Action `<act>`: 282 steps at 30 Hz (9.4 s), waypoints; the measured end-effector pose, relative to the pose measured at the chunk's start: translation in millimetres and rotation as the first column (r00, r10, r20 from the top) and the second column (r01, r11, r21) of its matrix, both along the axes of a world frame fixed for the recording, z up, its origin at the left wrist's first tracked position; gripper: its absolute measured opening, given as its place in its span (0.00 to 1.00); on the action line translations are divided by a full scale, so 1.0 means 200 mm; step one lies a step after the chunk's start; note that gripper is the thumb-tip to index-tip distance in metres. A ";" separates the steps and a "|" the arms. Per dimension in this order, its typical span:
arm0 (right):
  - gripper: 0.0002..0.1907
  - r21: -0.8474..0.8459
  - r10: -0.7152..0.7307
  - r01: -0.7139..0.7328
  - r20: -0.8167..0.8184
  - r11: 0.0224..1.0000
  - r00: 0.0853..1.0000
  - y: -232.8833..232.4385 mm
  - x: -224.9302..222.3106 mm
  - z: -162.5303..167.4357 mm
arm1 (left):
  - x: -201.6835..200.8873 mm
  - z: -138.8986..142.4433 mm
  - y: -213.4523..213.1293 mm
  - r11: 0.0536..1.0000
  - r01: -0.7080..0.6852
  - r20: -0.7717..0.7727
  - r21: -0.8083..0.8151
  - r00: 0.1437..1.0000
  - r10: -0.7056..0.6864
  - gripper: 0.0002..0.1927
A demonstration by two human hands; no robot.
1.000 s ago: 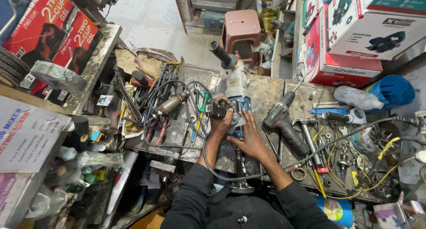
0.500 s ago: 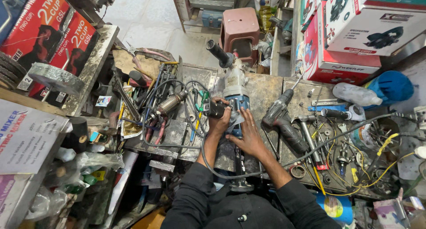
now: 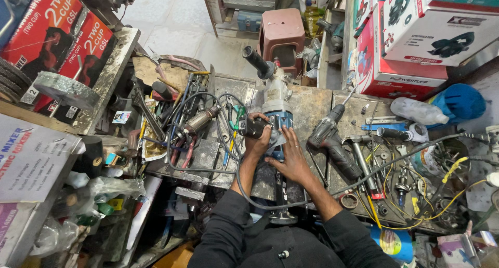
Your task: The person handles a small metal component at a cluttered workbench, then picks up a cloth and wipes the body and chuck of a blue electric drill/mixer. They reposition the tool, continue wiping different parts, and handle a screwdriver and other items on the bench.
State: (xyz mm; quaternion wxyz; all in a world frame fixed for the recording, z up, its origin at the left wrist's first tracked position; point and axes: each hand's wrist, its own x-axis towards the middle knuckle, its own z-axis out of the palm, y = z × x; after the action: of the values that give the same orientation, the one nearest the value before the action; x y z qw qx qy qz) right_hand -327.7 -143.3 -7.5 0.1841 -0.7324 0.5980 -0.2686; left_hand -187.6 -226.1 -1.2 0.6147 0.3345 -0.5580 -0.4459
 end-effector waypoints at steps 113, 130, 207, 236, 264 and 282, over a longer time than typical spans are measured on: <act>0.57 -0.098 -0.002 0.010 0.081 0.995 0.997 -0.01 0.02 -0.01 | 0.04 -0.03 -0.04 1.000 0.003 0.100 -0.026 0.995 0.000 0.13; 0.58 -0.046 -0.010 0.013 0.068 0.999 0.998 -0.03 0.01 -0.03 | 0.03 -0.04 -0.04 0.998 0.058 0.042 0.000 0.997 -0.058 0.15; 0.59 -0.063 -0.006 0.013 0.098 0.998 0.995 -0.04 0.00 -0.03 | 0.03 -0.02 -0.04 0.995 0.085 0.009 0.058 0.996 -0.085 0.21; 0.59 -0.084 -0.010 0.018 0.091 0.996 0.996 -0.03 0.02 -0.04 | 0.05 -0.02 -0.04 0.997 0.078 0.033 0.027 0.996 -0.079 0.15; 0.58 -0.062 -0.007 0.012 0.084 0.998 0.996 -0.05 0.01 -0.01 | 0.05 -0.01 -0.06 0.994 0.098 0.044 0.053 0.994 -0.101 0.21; 0.59 0.001 -0.015 0.015 0.074 1.000 0.997 -0.05 -0.01 0.00 | 0.03 0.04 -0.05 0.998 0.050 0.080 0.045 0.995 -0.054 0.13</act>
State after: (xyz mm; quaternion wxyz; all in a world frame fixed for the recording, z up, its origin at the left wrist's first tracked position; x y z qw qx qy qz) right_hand -330.6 -152.8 -7.7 0.2042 -0.7174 0.5963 -0.2968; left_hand -181.3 -236.5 6.8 0.5725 0.3508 -0.5813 -0.4597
